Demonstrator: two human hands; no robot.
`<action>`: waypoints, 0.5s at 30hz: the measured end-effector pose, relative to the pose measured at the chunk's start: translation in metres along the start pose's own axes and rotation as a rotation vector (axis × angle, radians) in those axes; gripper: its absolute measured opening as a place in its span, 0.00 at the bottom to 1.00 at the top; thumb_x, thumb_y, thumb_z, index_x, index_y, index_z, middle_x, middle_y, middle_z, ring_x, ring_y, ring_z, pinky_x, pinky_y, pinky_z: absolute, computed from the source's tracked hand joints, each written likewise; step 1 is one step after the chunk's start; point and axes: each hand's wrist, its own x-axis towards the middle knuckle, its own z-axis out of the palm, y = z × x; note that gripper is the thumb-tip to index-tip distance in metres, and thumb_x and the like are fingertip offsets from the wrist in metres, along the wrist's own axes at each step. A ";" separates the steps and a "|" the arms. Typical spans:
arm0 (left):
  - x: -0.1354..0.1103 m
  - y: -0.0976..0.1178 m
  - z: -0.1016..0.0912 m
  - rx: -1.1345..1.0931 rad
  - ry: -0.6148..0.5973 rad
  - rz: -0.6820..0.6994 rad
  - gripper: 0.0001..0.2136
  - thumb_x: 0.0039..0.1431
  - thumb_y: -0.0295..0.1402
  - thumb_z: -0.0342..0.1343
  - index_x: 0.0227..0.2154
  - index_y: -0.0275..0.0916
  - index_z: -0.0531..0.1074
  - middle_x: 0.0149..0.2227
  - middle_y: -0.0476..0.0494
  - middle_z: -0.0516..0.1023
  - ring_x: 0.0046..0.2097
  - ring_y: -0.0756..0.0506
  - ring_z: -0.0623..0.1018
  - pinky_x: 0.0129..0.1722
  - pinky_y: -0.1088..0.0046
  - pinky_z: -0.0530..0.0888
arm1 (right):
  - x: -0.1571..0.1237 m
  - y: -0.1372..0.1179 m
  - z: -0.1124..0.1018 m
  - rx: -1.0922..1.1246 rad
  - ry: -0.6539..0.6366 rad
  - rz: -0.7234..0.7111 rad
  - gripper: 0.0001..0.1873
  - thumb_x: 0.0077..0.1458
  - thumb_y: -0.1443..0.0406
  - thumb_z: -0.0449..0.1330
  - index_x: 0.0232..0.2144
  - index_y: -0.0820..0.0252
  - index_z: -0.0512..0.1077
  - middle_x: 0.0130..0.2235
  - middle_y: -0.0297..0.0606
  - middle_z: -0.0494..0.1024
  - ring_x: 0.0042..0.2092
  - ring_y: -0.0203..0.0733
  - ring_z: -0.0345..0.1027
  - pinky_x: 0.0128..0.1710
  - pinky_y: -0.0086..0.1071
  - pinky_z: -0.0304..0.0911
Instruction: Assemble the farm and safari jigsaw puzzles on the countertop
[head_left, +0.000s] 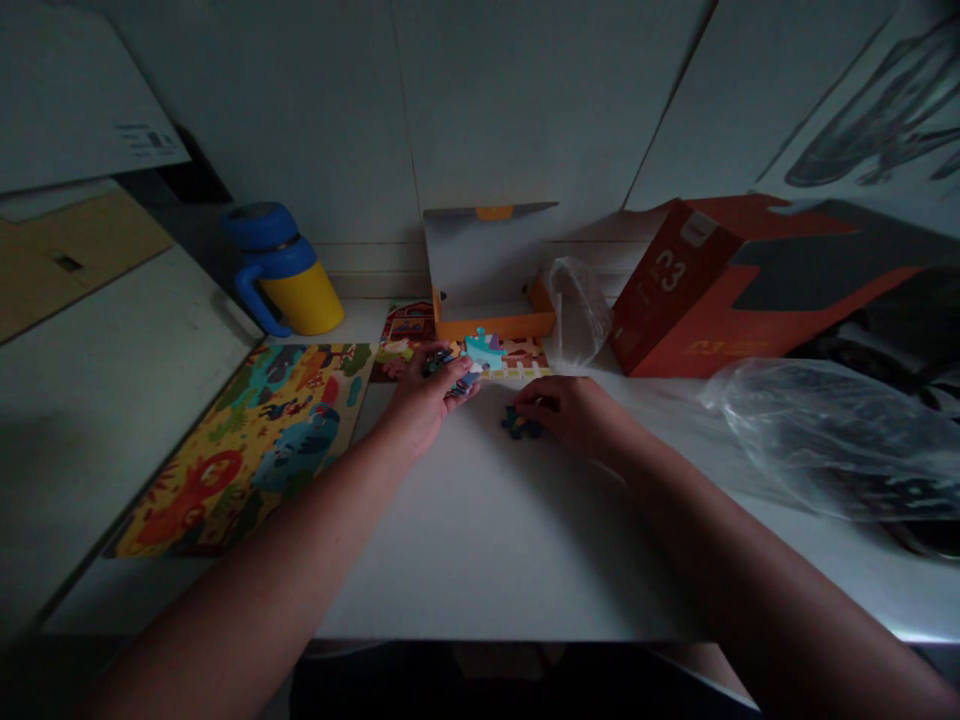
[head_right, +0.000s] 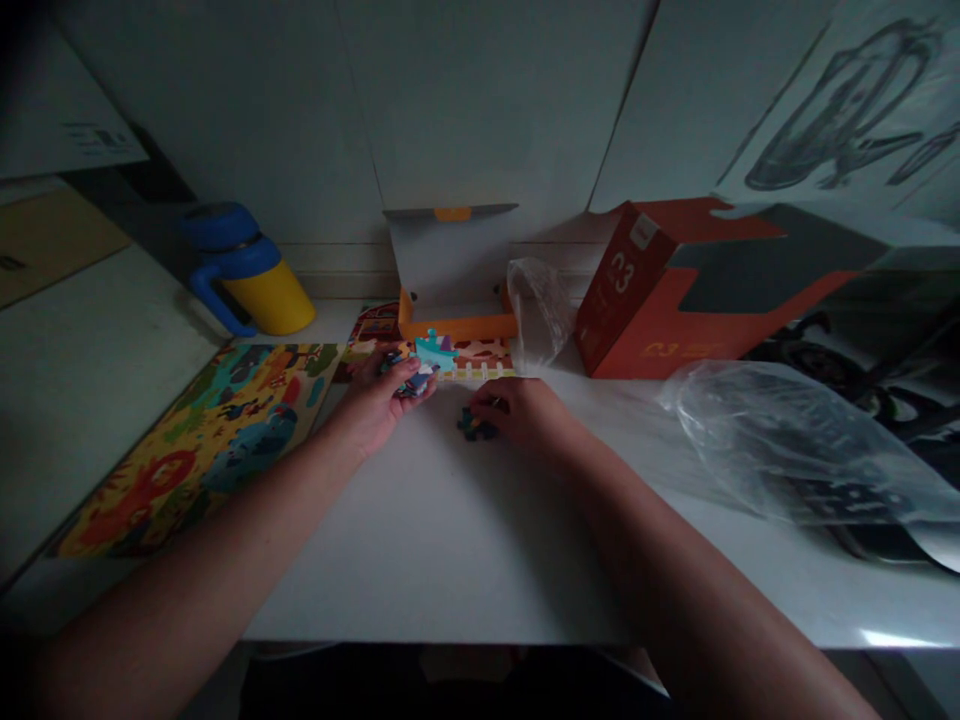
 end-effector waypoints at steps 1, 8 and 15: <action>0.000 -0.001 0.000 -0.001 -0.008 -0.003 0.23 0.49 0.35 0.73 0.44 0.44 0.68 0.44 0.49 0.78 0.44 0.46 0.81 0.47 0.59 0.81 | 0.001 -0.001 0.000 -0.050 0.026 -0.015 0.06 0.61 0.61 0.64 0.38 0.51 0.82 0.35 0.36 0.84 0.31 0.42 0.74 0.32 0.36 0.67; 0.000 -0.001 0.000 -0.032 0.005 -0.003 0.22 0.48 0.32 0.74 0.43 0.44 0.69 0.43 0.48 0.77 0.44 0.45 0.81 0.45 0.59 0.82 | -0.001 0.000 -0.012 -0.214 0.107 -0.126 0.11 0.63 0.57 0.64 0.44 0.53 0.81 0.44 0.41 0.82 0.36 0.45 0.76 0.39 0.41 0.71; -0.001 -0.001 0.001 -0.043 -0.010 -0.005 0.25 0.47 0.33 0.75 0.44 0.43 0.68 0.42 0.47 0.78 0.43 0.44 0.81 0.42 0.62 0.82 | -0.002 -0.001 -0.003 -0.310 -0.123 -0.208 0.17 0.57 0.59 0.69 0.49 0.54 0.81 0.48 0.43 0.82 0.48 0.50 0.77 0.51 0.40 0.70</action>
